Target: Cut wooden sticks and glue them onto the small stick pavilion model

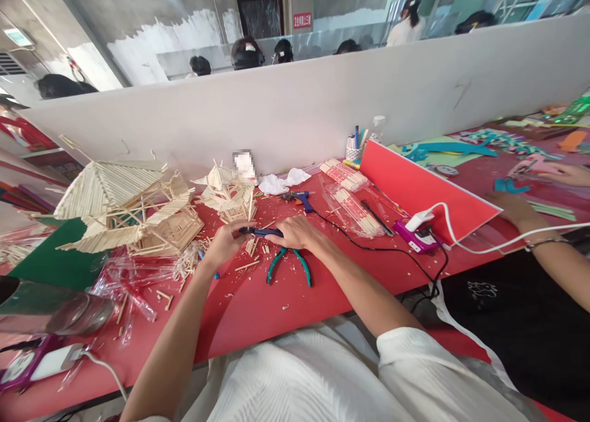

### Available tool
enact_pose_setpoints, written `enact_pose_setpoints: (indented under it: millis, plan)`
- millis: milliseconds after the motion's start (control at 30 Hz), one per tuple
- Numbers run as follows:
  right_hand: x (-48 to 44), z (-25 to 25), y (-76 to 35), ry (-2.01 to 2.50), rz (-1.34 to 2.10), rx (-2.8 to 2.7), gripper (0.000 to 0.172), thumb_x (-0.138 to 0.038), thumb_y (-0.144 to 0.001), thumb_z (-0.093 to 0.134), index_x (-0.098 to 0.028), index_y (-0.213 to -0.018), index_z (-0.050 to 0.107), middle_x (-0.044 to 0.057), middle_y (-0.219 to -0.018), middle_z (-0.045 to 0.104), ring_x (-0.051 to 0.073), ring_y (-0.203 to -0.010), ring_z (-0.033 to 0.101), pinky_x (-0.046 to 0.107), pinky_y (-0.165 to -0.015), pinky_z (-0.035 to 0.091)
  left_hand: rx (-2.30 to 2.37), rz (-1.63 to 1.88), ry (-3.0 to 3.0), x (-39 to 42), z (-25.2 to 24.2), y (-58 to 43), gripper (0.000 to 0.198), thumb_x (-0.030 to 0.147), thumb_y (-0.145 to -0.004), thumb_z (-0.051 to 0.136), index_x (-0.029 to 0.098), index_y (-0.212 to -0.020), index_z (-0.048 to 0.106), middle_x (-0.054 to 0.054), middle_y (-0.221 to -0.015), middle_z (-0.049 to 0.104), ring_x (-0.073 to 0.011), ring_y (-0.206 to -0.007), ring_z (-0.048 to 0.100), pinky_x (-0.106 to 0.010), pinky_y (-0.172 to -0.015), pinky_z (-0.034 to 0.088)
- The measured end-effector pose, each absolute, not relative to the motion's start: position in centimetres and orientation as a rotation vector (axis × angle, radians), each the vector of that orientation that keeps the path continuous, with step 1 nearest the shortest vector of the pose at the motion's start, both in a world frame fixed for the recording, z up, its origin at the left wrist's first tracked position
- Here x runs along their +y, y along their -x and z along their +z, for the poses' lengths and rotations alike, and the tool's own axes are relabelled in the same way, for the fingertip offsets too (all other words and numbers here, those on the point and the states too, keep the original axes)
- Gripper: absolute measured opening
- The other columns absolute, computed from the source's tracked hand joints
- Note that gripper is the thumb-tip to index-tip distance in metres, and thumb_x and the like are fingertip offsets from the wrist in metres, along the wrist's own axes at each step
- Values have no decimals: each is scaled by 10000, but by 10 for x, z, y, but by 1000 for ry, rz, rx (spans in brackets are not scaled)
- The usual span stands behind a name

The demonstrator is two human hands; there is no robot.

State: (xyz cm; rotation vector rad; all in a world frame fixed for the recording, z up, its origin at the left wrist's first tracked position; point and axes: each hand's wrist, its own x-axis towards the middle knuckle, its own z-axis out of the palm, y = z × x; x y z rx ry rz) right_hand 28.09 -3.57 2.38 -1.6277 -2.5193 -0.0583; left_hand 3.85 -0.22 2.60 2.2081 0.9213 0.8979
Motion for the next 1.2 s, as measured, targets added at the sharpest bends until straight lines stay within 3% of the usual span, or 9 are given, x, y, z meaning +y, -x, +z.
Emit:
enact_pose_setpoints:
  millis: [433,633,767,900,1067,1200]
  plan:
    - [-34,34,-306,1657,-15,-2444,579,-662,-984,399,-182,-889,709,133,-889,755,284,-831,697,311,-681,396,845,963,-2036,-14,37,-41,260,264,-864,661,191,-1087,774,-110,-1194,716,-223,-1018,694,-326,-873,574]
    - [-32,33,-328,1924,-8,-2187,584,-608,-1011,368,-136,-1278,585,192,-1164,693,330,-1064,650,389,-860,453,920,930,-2165,-10,34,-37,223,250,-889,635,197,-1046,784,-89,-1081,751,-190,-912,709,-285,-826,550]
    - [-30,27,-326,2148,26,-2076,628,-594,-990,415,-55,-1259,590,262,-1256,613,390,-1203,556,480,-982,413,989,791,-2322,-7,29,-37,218,217,-901,603,205,-1011,791,-64,-960,776,-174,-801,705,-270,-771,533]
    - [-28,19,-322,2269,37,-2033,656,-587,-930,540,-23,-1261,596,297,-1296,569,433,-1251,496,540,-1011,384,969,657,-2390,-9,27,-39,246,188,-900,571,206,-1005,793,-58,-964,790,-192,-843,723,-279,-820,532]
    - [-29,17,-318,2127,-27,-2062,607,-566,-874,650,-57,-1204,640,298,-1253,582,449,-1202,519,568,-982,406,953,550,-2402,-13,28,-42,306,131,-884,518,206,-1005,789,-52,-966,794,-200,-883,732,-278,-825,531]
    - [-30,22,-304,1587,225,-2136,428,-465,-931,621,-141,-1209,644,180,-1133,672,303,-1053,624,430,-915,474,911,524,-2397,-15,28,-45,317,94,-862,497,208,-961,775,-45,-943,788,-193,-869,723,-274,-810,519]
